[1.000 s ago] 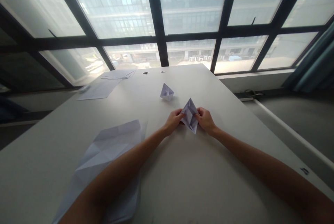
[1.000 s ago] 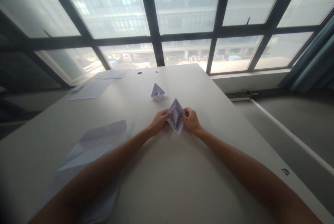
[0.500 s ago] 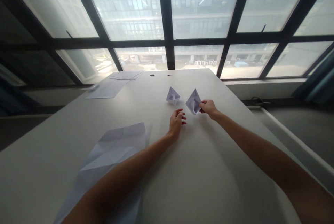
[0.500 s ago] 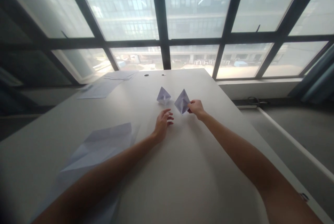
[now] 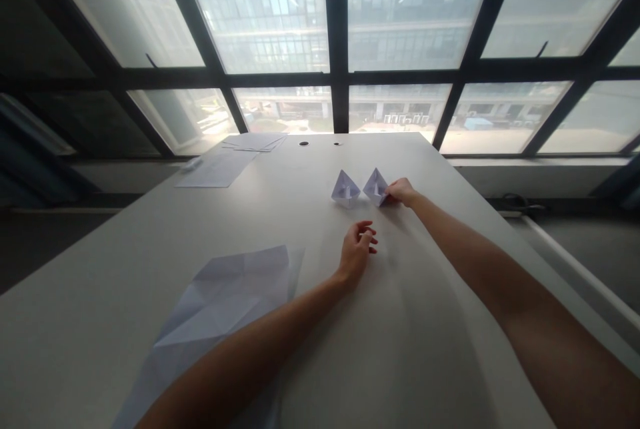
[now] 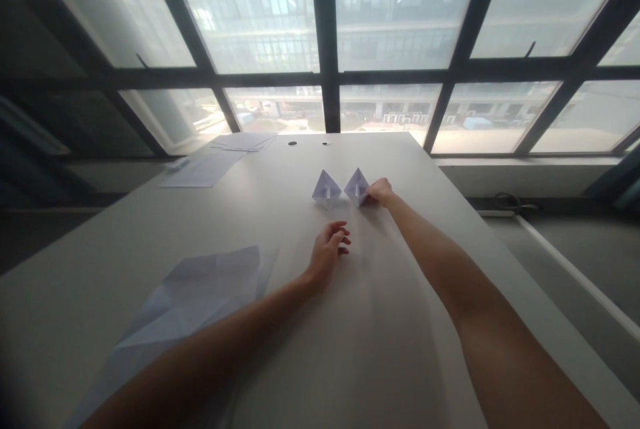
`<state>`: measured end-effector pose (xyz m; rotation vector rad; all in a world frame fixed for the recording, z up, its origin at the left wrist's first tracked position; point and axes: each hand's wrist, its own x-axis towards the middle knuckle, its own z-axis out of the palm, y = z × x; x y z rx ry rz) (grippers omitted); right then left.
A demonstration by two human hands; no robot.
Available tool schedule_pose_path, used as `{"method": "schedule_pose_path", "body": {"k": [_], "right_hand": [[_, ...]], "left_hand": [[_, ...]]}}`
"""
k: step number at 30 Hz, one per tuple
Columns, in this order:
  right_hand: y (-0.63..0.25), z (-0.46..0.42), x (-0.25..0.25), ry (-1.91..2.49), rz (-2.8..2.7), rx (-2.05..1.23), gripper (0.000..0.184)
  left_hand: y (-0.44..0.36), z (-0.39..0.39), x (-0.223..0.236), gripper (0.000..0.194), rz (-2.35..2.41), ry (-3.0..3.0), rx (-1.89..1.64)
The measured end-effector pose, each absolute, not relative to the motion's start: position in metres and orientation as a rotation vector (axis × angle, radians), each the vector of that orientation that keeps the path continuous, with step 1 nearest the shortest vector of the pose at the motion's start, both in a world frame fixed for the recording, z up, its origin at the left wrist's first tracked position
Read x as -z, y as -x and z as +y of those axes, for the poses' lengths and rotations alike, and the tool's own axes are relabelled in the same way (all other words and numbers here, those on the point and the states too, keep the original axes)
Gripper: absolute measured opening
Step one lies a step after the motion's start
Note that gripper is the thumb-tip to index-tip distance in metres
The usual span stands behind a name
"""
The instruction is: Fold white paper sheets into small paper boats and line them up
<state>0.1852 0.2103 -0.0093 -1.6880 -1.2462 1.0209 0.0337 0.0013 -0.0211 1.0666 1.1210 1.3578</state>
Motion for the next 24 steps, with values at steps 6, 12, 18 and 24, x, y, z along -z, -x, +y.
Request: {"method": "schedule_pose_path", "body": {"k": [6,12,18,24], "right_hand": [[-0.184,0.216,0.01,1.688,-1.263,-1.041,0.018],[-0.184,0.212,0.007,1.7,-1.268,-1.046,0.017],[-0.184,0.205,0.003,1.712,-1.288,-1.062,0.015],[-0.189,0.204,0.001,1.71,-1.302,-1.076,0.014]], "left_hand": [[-0.035,0.0,0.019,0.031,1.126,-1.069,-1.348],[-0.036,0.001,0.02,0.032,1.133,-1.072,-1.358],[-0.035,0.002,0.022,0.034,1.114,-1.083,-1.376],[-0.035,0.002,0.022,0.035,1.113,-1.087,-1.37]]}}
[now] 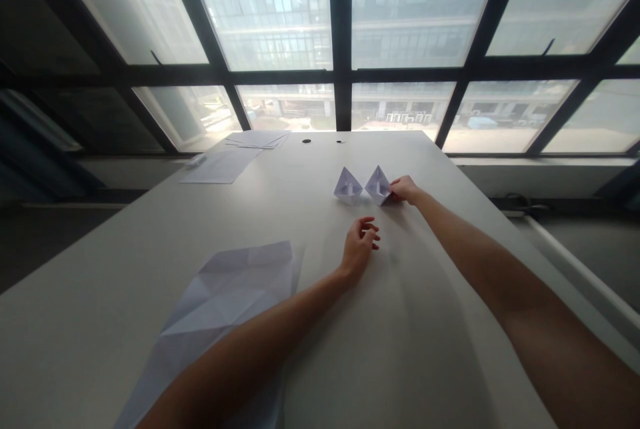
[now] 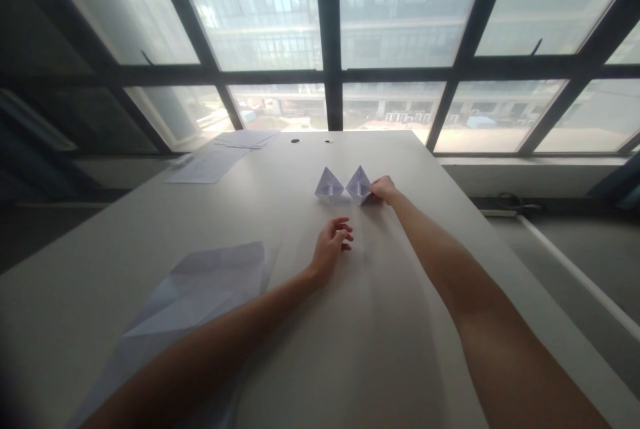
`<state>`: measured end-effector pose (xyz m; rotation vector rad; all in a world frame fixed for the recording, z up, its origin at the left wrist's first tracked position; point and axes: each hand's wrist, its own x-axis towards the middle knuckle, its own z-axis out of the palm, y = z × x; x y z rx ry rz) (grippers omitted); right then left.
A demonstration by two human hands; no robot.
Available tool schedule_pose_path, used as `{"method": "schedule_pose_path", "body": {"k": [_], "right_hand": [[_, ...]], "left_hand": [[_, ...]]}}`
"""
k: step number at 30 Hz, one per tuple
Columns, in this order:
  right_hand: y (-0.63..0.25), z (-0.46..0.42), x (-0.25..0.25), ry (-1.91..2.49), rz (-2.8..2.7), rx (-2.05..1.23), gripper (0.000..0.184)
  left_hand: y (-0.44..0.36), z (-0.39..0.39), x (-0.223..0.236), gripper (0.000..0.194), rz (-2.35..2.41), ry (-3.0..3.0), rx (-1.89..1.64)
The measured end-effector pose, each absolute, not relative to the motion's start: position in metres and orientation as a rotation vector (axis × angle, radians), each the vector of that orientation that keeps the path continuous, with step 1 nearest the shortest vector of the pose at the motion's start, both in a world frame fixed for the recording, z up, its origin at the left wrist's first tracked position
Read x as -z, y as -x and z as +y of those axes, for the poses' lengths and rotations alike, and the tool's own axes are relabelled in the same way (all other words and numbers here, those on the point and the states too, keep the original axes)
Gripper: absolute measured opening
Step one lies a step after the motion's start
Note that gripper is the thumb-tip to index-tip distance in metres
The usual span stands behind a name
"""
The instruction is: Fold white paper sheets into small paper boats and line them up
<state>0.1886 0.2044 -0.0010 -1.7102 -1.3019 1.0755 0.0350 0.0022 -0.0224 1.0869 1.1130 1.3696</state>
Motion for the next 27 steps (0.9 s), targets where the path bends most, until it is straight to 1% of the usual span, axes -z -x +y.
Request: {"method": "schedule_pose_path", "body": {"k": [11,19,22,24,27], "right_hand": [[-0.193,0.196,-0.011,1.706,-1.222,-1.158,0.017],[-0.213,0.17,-0.016,1.663,-1.127,-1.055,0.021],[-0.219,0.146,-0.02,1.611,-1.11,-1.01,0.02],[-0.22,0.125,-0.023,1.575,-1.123,-1.014,0.02],[-0.212,0.091,-0.025,1.522,-1.188,-1.062,0.019]], "left_hand": [[-0.035,0.001,0.021,0.033,1.115,-1.076,-1.364],[-0.034,0.001,0.016,0.03,1.073,-0.983,-1.343],[-0.028,0.002,0.005,0.028,1.05,-0.959,-1.221],[-0.023,0.006,-0.007,0.024,1.031,-1.049,-1.14],[-0.017,0.013,-0.032,0.023,0.989,-1.226,-1.161]]}}
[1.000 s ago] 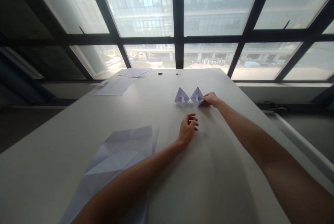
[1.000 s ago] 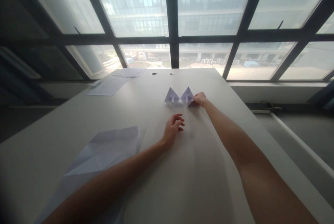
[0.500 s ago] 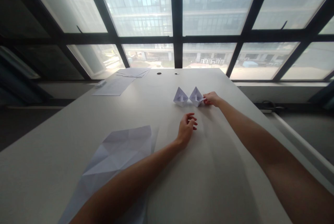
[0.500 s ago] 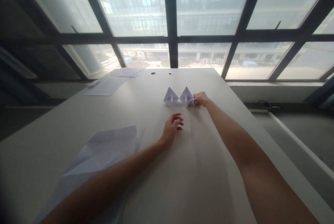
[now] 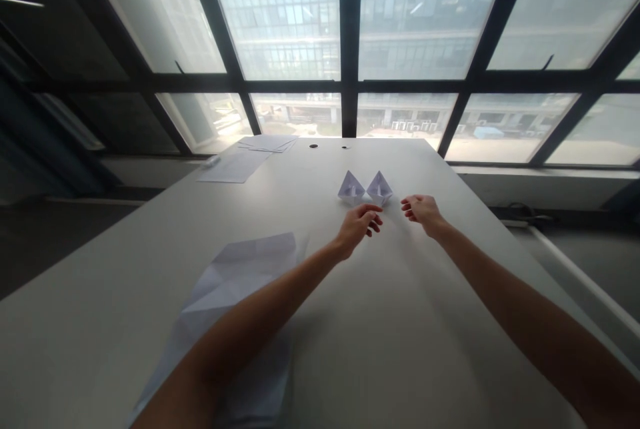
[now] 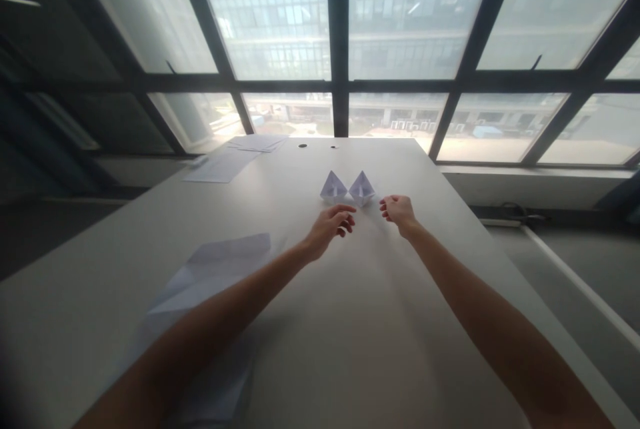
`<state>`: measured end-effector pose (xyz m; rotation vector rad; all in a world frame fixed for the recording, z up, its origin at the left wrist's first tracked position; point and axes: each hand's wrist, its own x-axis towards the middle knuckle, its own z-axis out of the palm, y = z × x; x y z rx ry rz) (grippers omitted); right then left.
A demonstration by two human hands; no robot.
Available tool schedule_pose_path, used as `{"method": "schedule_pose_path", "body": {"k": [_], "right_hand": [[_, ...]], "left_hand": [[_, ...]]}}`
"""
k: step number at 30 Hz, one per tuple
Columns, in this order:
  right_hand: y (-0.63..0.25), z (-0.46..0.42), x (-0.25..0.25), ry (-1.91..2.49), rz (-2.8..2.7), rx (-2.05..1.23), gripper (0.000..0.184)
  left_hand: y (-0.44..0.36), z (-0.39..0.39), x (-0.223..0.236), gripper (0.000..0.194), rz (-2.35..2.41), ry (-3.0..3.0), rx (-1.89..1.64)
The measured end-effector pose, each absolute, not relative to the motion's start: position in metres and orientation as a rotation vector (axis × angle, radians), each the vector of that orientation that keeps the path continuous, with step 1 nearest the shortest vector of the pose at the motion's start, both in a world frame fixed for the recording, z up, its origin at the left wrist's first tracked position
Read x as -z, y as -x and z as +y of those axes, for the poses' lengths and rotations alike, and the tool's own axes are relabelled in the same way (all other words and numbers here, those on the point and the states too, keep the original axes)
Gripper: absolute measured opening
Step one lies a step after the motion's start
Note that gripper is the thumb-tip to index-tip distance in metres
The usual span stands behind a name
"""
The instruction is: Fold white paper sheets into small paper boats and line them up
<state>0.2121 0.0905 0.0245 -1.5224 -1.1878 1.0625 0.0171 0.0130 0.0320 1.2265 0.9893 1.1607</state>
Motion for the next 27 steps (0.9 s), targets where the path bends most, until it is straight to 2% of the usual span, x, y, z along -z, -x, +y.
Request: {"method": "schedule_pose_path", "body": {"k": [8,11,14,18,21,27], "right_hand": [[-0.126,-0.006,-0.018,1.228,-1.554,-1.51,0.012],[-0.091,-0.034,-0.012,1.125,-1.598,-1.671,0.009],[-0.059,-0.049,-0.007,1.074,-1.547,-1.762,0.009],[-0.021,-0.054,0.001,1.116,-1.509,-1.748,0.025],[0.0,-0.052,0.01,1.16,-1.566,-1.612,0.032],[0.02,-0.052,0.026,1.198,-1.633,-1.356,0.028]], "left_hand": [[0.027,0.015,-0.09,0.022,1.115,-1.506,-1.315],[0.07,0.0,-0.085,0.021,1.25,-1.6,-1.328],[0.111,-0.02,-0.061,0.019,1.464,-1.546,-1.42],[0.144,-0.041,-0.019,0.02,1.662,-1.408,-1.561],[0.151,-0.047,0.002,0.019,1.643,-1.243,-1.705],[0.146,-0.045,-0.002,0.019,1.536,-1.186,-1.795]]}}
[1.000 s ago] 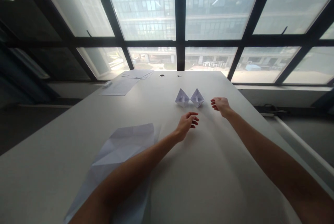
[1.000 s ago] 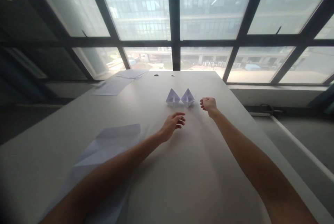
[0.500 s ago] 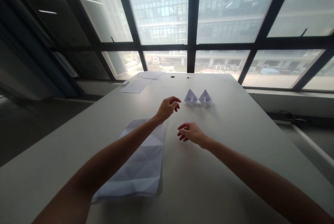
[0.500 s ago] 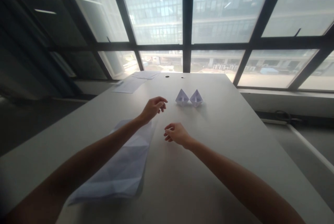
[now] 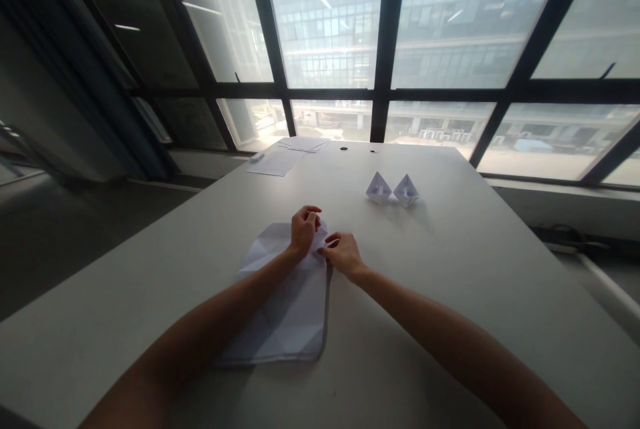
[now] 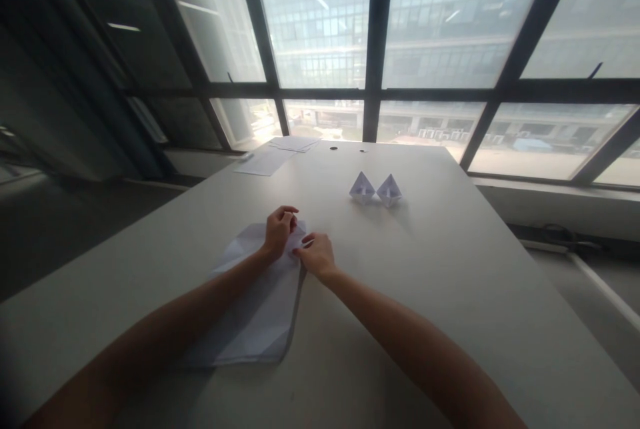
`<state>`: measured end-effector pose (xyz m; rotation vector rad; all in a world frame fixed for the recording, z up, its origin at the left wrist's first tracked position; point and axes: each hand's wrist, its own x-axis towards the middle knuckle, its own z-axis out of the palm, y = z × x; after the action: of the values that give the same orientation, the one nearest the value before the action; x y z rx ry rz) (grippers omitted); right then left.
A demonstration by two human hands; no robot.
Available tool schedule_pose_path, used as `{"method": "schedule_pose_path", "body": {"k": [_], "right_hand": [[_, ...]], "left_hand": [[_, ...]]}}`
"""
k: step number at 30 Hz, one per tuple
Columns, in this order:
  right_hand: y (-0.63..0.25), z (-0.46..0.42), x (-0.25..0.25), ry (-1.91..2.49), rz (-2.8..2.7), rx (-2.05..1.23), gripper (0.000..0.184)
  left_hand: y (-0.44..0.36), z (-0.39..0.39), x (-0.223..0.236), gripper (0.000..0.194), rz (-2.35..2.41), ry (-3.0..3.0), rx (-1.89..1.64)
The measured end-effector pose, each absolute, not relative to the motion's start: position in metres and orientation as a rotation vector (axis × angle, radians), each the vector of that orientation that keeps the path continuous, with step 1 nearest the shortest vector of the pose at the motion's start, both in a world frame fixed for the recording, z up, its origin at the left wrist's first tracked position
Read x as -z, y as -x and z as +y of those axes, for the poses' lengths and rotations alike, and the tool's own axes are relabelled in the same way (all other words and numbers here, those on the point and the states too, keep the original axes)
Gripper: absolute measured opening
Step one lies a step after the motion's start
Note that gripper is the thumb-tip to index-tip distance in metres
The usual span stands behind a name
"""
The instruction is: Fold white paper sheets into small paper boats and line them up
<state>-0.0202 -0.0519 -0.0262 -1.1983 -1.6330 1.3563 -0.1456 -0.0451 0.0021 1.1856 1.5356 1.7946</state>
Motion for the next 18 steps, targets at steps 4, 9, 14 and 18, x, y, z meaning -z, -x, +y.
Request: {"method": "schedule_pose_path", "body": {"k": [4,9,14,18], "right_hand": [[0.02,-0.058,0.024,1.036,-1.583,-1.308,0.017],[0.003,-0.058,0.013,0.816,-1.499,-1.404,0.016],[-0.034,-0.043,0.007,0.878,-1.504,-1.277,0.02],[-0.087,-0.035,0.008,0.977,-1.551,-1.124,0.02]], "left_hand": [[0.143,-0.049,-0.024,0.017,1.463,-1.198,-1.815],[0.144,-0.053,-0.067,0.017,1.378,-1.413,-1.798],[0.122,-0.041,-0.095,0.019,1.395,-1.591,-1.738],[0.078,-0.025,-0.087,0.021,1.368,-1.827,-1.533]]}}
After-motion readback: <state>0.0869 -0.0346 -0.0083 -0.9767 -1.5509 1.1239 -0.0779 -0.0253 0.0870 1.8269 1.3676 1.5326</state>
